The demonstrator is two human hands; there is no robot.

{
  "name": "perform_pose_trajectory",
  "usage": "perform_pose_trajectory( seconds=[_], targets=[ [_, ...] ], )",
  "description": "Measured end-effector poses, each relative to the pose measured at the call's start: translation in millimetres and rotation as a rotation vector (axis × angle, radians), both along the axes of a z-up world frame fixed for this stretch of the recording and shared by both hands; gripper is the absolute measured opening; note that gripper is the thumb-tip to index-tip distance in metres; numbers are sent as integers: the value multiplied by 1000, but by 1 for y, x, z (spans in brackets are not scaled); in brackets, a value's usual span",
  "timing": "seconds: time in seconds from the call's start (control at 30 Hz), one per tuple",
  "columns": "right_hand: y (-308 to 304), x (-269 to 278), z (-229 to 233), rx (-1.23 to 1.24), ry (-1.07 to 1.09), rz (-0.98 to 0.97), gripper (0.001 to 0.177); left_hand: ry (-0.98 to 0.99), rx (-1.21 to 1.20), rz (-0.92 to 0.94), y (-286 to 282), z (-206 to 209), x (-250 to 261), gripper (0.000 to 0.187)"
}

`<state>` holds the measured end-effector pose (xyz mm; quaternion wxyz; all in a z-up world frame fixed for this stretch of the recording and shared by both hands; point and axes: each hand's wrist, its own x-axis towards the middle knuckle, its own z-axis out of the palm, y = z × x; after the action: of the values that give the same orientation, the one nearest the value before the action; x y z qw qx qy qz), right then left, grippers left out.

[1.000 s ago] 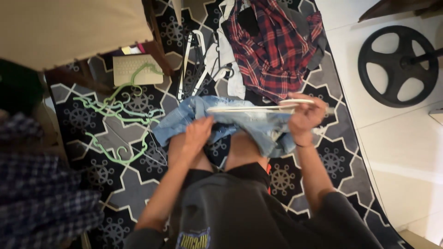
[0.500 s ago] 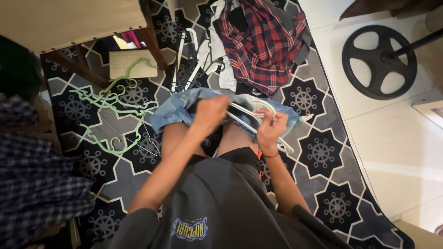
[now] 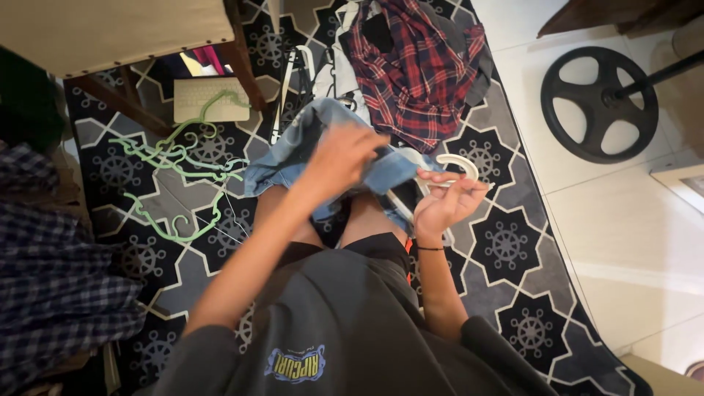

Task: Hanging various items of clothing, including shirts, a hoodie, and a denim jacket, onto plastic hangers.

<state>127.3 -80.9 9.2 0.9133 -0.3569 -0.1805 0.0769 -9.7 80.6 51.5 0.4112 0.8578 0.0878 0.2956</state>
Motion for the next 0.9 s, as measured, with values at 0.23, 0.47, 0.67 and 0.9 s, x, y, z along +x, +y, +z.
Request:
perform_pose_trajectory(
  seconds=[0.23, 0.47, 0.67, 0.9],
  targets=[
    [9, 4, 3, -41, -141, 50, 18, 140, 631, -104, 35, 45, 21, 23],
    [-27, 52, -10, -115, 20, 692, 42, 329, 280, -153, 20, -17, 5, 17],
    [-96, 109, -105, -907, -148, 832, 57, 253, 266, -176, 30, 8, -11, 25],
    [-95, 56, -181, -1174, -968, 308, 60, 203, 268, -200, 47, 3, -9, 20]
  ],
)
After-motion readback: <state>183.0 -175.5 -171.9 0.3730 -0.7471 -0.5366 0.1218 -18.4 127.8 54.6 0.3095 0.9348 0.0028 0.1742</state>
